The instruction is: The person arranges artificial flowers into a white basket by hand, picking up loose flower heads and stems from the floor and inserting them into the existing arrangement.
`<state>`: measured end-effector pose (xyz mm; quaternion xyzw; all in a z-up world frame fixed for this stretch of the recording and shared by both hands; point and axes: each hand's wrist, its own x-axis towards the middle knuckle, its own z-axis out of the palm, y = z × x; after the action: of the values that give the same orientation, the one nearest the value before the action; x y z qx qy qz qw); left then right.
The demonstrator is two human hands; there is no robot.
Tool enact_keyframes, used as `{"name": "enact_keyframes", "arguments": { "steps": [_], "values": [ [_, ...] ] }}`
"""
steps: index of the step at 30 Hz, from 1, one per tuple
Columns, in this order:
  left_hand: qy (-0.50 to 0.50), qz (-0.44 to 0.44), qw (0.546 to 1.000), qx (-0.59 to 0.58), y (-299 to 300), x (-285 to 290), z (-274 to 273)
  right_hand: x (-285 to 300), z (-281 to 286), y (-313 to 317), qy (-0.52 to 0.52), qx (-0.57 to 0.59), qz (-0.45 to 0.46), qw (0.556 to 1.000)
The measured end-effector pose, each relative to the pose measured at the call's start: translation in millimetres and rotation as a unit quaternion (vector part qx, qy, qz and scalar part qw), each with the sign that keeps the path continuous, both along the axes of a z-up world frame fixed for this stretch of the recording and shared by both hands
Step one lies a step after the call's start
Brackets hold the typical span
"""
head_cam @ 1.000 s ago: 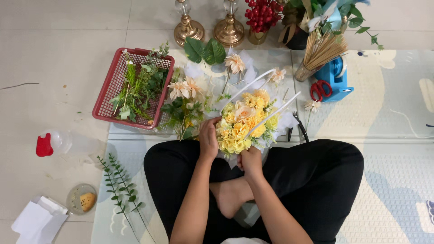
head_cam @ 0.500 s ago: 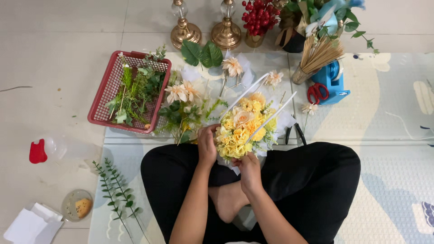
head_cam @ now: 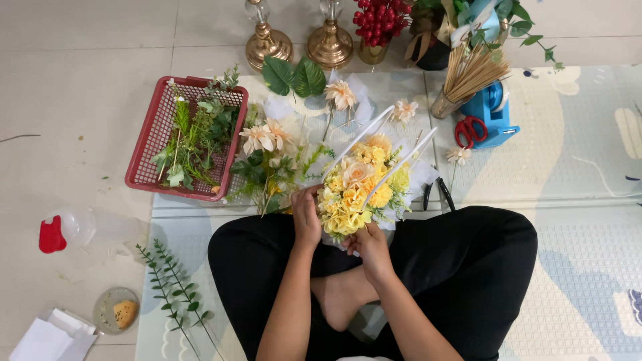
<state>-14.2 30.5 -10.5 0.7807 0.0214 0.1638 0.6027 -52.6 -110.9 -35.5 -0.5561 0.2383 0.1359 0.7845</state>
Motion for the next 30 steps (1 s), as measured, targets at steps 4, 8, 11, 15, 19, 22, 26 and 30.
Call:
{"name": "enact_keyframes", "arguments": {
  "steps": [4, 8, 11, 15, 19, 22, 26, 30],
  "values": [
    [0.003, 0.000, 1.000, 0.003, 0, 1, -6, 1, 19, -3, 0.004, 0.061, -0.013, 0.998],
    [0.005, 0.000, 1.000, 0.013, 0, 0, -5, -1, 12, -2, -0.003, 0.100, -0.056, 0.993],
    [-0.002, -0.001, 1.000, 0.017, 2, 2, -14, 0, 28, 4, -0.011, 0.075, -0.063, 0.995],
    [-0.013, -0.003, 1.000, 0.025, 2, 2, -15, 0, 30, 9, -0.017, 0.014, -0.068, 0.997],
    [-0.018, -0.003, 1.000, 0.025, 1, 2, -18, -1, 0, 12, -0.026, -0.045, -0.088, 0.995],
    [-0.019, -0.004, 1.000, 0.017, 0, 1, -15, -2, -14, 13, -0.023, -0.063, -0.114, 0.991],
    [-0.011, -0.008, 1.000, 0.008, 0, 1, -13, -1, -6, 14, -0.019, -0.048, -0.135, 0.989],
    [-0.016, -0.005, 1.000, 0.005, 0, 0, -11, -3, 20, 14, -0.024, -0.010, -0.123, 0.992]
  ]
}}
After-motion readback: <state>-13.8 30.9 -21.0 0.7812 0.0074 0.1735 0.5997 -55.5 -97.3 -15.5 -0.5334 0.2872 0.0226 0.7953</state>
